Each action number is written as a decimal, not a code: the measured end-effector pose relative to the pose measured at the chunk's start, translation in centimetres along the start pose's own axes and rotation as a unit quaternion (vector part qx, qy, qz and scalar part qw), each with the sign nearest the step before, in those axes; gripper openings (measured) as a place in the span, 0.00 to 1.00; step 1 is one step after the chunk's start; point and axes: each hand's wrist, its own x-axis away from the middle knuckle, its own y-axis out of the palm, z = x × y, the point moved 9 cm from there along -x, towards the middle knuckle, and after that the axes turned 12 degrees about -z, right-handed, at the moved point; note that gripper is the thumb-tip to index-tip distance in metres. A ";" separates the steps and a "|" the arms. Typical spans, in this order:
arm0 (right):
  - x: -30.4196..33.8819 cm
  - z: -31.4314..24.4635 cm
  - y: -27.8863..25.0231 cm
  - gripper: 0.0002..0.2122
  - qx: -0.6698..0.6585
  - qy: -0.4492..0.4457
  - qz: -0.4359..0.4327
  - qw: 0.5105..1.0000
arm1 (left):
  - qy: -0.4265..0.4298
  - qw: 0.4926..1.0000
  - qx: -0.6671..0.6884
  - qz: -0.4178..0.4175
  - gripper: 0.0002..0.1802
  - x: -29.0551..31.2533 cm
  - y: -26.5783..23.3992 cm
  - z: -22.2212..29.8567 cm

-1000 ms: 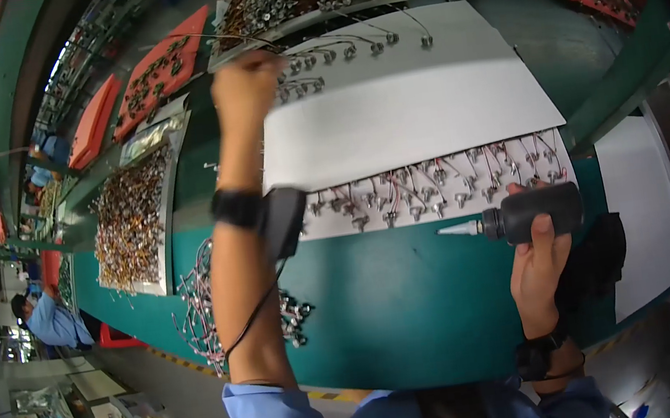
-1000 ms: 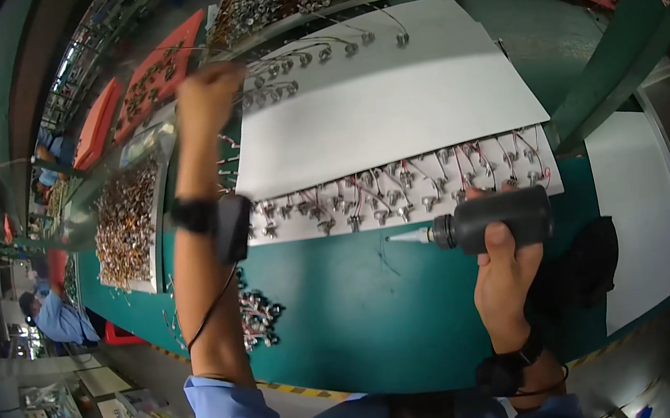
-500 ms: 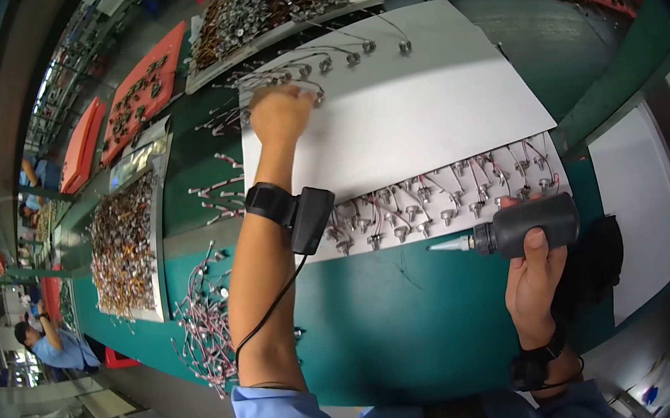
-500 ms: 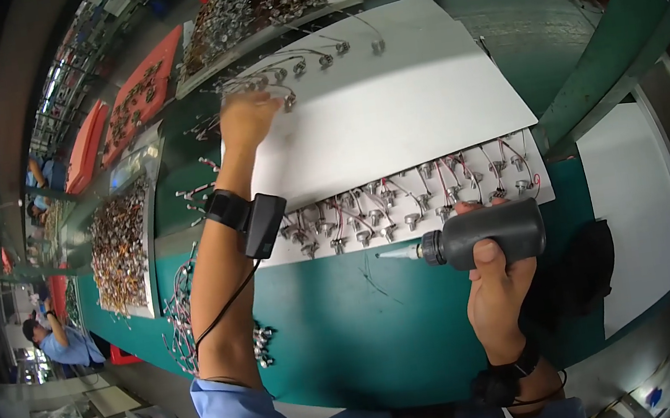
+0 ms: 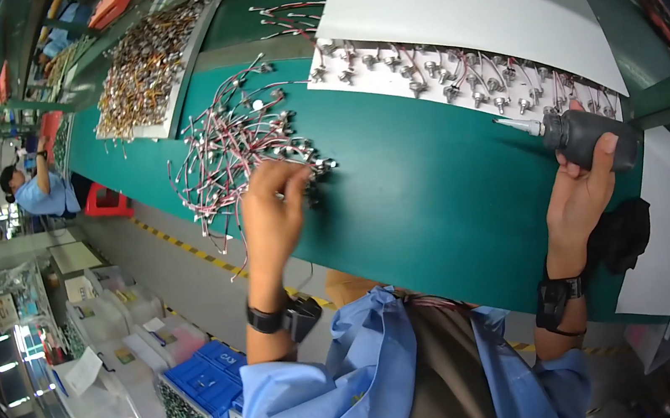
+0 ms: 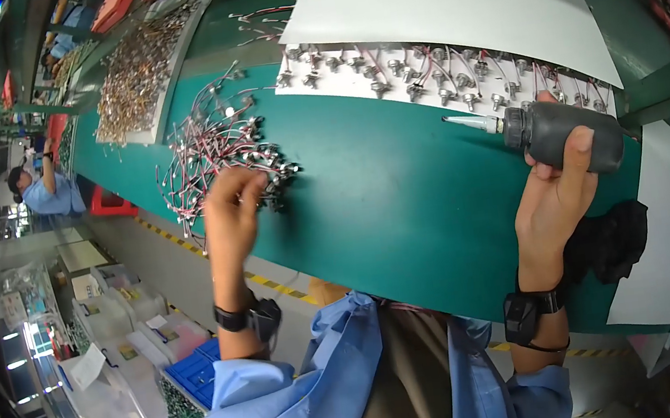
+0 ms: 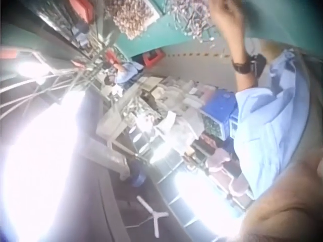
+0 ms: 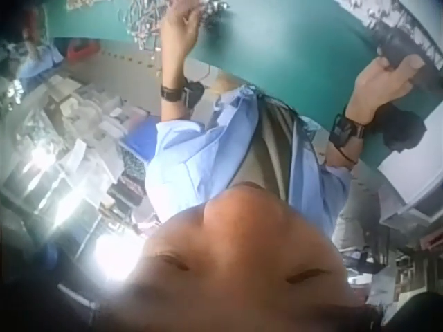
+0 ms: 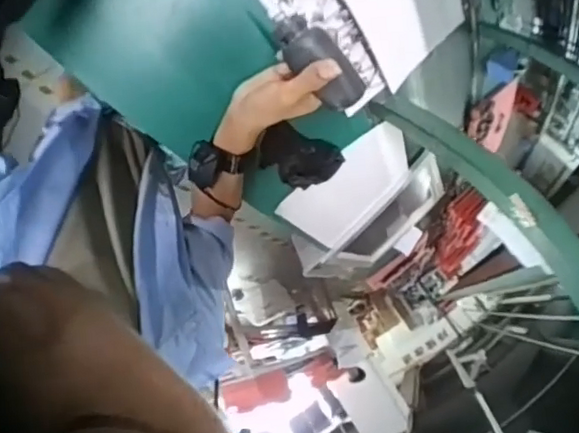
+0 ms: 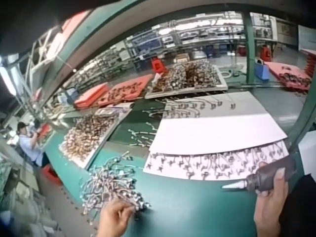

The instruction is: The person picks up a wire assembly, applies glue to the component from a squeeze bottle, and places it onto a white board. This process is repeated for several assemblies, occasionally wiping the glue bottle tip with a black cloth.

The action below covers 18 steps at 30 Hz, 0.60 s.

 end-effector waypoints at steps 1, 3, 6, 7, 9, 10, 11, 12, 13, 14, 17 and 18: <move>0.2 0.2 0.5 0.17 -0.002 0.000 -0.006 1.000 | -0.006 0.999 -0.039 0.028 0.06 1.2 0.5 -0.3; 0.8 0.4 0.8 0.16 -0.006 0.008 -0.021 1.000 | -0.014 0.995 -0.075 0.059 0.07 2.5 2.0 -0.2; 1.2 0.8 1.1 0.16 -0.004 0.016 -0.033 0.999 | 0.012 0.968 -0.196 0.155 0.09 2.8 2.8 1.3; 1.3 0.9 1.1 0.16 0.003 0.022 -0.034 0.999 | 0.006 0.963 -0.213 0.164 0.10 2.5 3.2 1.3; 1.4 1.0 1.3 0.16 0.007 0.026 -0.035 0.999 | -0.006 0.952 -0.249 0.180 0.11 2.1 3.7 1.4; 1.3 1.0 1.4 0.16 0.010 0.026 -0.041 0.999 | -0.004 0.952 -0.247 0.181 0.11 1.9 4.1 1.5; 1.3 1.0 1.4 0.16 0.013 0.026 -0.046 0.999 | -0.009 0.949 -0.253 0.186 0.11 1.7 4.3 1.5; 1.2 0.9 1.4 0.16 0.016 0.026 -0.051 0.998 | -0.014 0.946 -0.260 0.191 0.11 1.5 4.5 1.6; 1.1 0.8 1.4 0.16 0.017 0.025 -0.050 0.998 | -0.019 0.944 -0.267 0.195 0.11 1.4 4.6 1.6; 1.1 0.7 1.4 0.16 0.015 0.025 -0.047 0.998 | -0.017 0.944 -0.265 0.195 0.11 1.2 4.8 1.6; 1.2 0.7 1.5 0.15 0.008 0.028 -0.044 0.999 | 0.004 0.945 -0.272 0.182 0.12 0.8 5.1 2.0; 1.1 0.6 1.6 0.15 0.005 0.030 -0.045 0.999 | 0.004 0.945 -0.272 0.183 0.12 0.8 5.1 1.9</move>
